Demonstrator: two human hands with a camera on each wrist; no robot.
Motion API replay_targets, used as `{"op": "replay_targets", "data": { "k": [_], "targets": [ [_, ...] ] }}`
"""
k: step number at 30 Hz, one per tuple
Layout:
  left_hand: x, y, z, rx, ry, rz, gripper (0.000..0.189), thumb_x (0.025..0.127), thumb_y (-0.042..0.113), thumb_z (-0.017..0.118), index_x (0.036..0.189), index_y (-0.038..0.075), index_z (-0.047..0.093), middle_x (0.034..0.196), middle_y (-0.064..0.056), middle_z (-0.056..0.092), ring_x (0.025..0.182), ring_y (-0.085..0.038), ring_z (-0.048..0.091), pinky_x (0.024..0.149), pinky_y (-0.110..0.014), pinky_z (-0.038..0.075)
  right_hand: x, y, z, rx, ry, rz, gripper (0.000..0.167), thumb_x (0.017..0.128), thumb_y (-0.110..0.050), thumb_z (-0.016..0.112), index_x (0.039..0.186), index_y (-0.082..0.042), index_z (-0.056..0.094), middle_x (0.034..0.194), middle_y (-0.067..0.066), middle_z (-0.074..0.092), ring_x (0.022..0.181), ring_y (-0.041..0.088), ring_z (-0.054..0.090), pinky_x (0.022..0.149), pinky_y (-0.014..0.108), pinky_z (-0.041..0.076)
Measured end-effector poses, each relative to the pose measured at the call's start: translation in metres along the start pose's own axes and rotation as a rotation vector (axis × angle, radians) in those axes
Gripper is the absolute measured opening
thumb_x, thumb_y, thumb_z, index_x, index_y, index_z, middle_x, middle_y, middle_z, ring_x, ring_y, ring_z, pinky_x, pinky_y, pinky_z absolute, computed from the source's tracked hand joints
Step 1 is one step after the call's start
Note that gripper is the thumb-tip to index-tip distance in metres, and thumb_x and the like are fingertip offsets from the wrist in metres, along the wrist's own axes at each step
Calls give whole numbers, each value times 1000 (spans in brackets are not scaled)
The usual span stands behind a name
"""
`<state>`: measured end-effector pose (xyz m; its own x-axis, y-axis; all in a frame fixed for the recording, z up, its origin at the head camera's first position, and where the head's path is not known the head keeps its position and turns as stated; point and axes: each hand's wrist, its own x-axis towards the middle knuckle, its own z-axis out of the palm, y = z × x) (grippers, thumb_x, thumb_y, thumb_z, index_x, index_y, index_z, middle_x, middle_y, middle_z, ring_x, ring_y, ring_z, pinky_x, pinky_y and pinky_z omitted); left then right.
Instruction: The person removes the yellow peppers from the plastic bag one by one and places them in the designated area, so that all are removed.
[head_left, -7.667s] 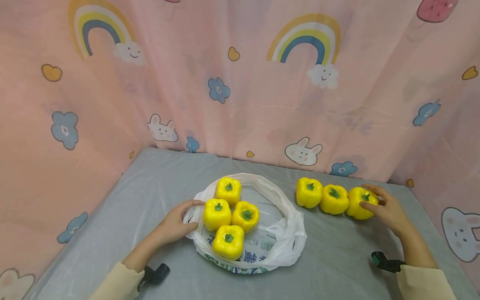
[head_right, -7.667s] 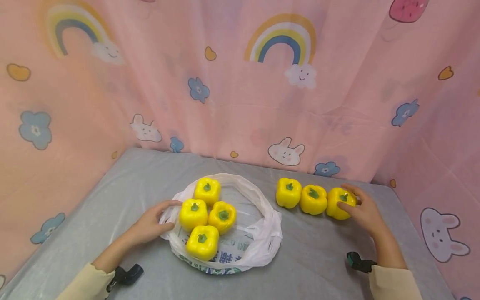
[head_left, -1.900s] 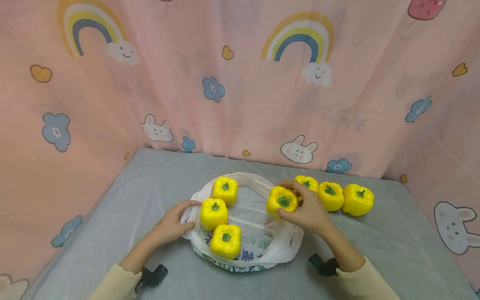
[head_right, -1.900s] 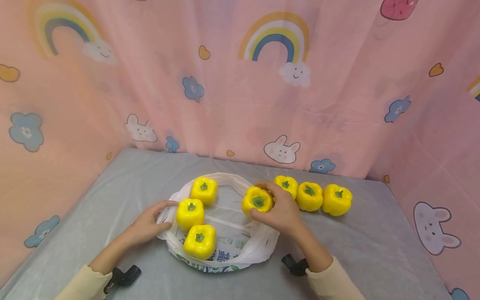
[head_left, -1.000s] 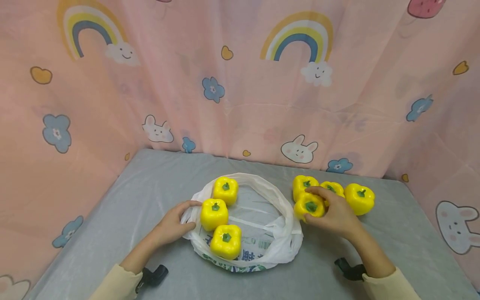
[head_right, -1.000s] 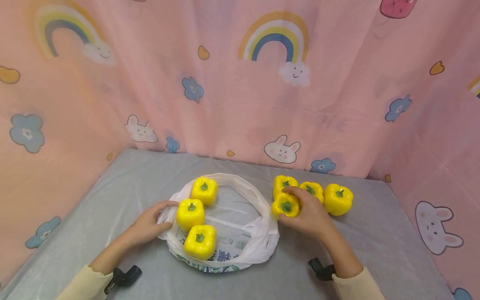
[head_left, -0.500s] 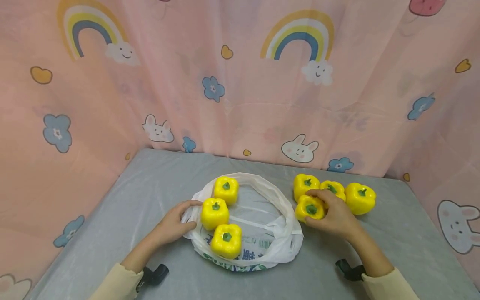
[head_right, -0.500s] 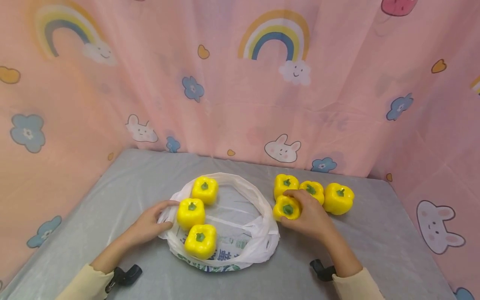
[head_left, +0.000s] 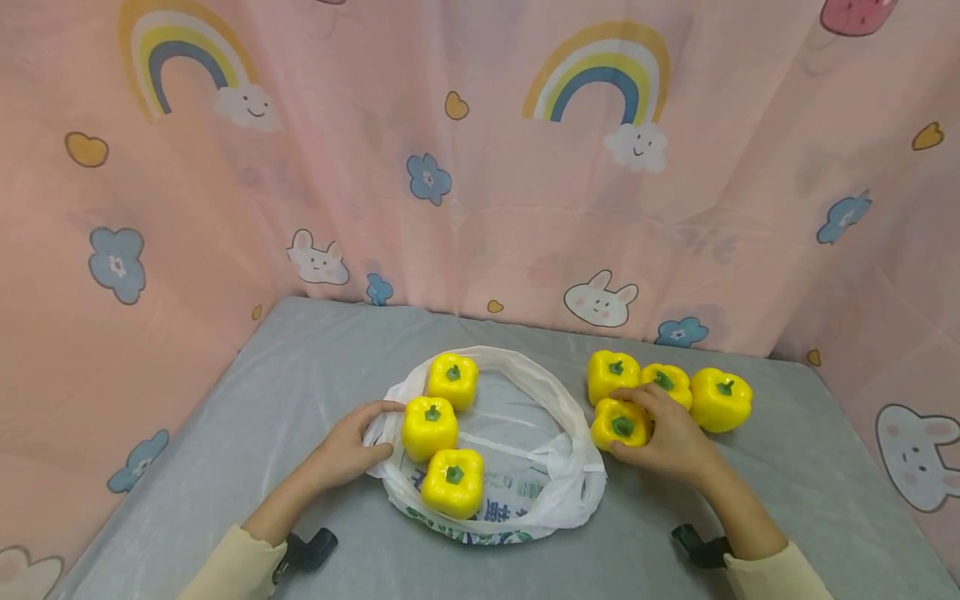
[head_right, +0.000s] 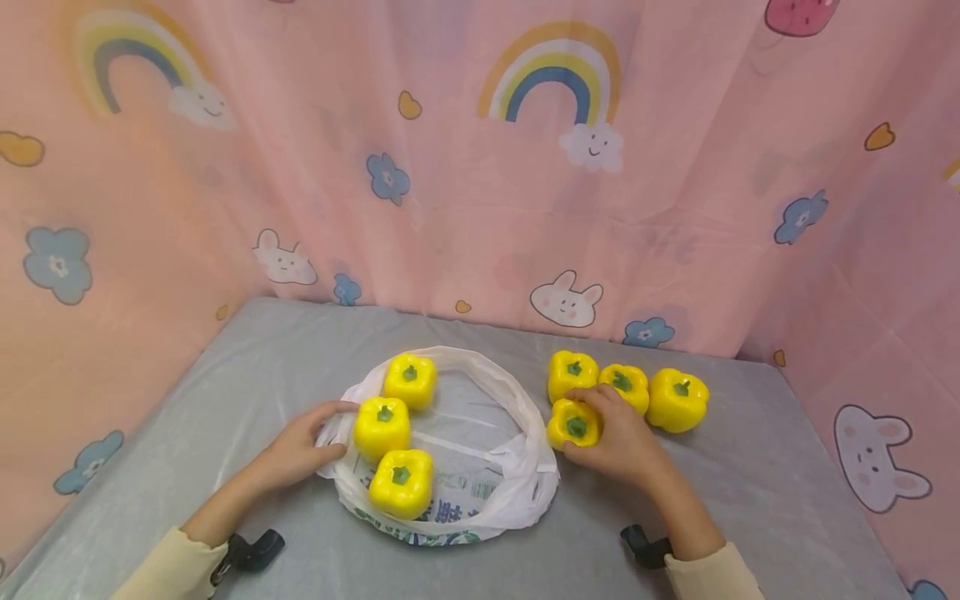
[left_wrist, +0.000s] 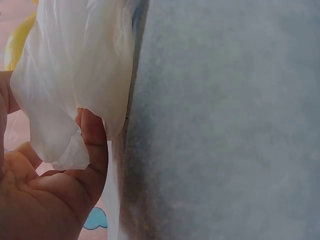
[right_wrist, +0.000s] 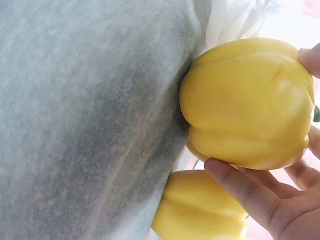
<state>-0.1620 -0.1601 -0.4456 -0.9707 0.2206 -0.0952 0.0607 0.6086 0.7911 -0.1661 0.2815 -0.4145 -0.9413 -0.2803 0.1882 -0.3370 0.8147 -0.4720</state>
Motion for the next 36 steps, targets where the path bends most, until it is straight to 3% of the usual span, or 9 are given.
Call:
{"op": "replay_targets", "data": {
  "k": [9,20,30,36],
  "targets": [
    [0,-1,-1,10,5,12,49,84,12,63,131,24,55,144,-12,49,136,-37,41,110,-61,30,-1,-3,-2,14,-28,17,61,69,-23,83,124,-11,59,121,11,60,104,26,56,91,54,50],
    [0,-3,-1,8,8,22,49,84,11,63,131,24,55,143,-12,50,136,-36,42,110,-61,31,1,-7,-5,-52,-19,-10,50,73,-22,80,119,-13,63,123,11,62,115,34,54,96,60,44],
    [0,-3,0,-5,7,14,49,84,11,63,131,24,55,143,-12,49,137,-36,41,111,-61,30,0,-10,-8,-87,2,0,45,74,-21,78,116,-13,64,121,13,59,106,34,59,89,58,50],
    [-1,-2,-1,-9,8,17,49,84,11,63,131,24,55,143,-12,49,137,-36,40,111,-61,30,1,-11,-9,-112,-3,14,45,75,-23,77,117,-14,64,120,11,61,109,34,57,90,59,49]
  ]
}}
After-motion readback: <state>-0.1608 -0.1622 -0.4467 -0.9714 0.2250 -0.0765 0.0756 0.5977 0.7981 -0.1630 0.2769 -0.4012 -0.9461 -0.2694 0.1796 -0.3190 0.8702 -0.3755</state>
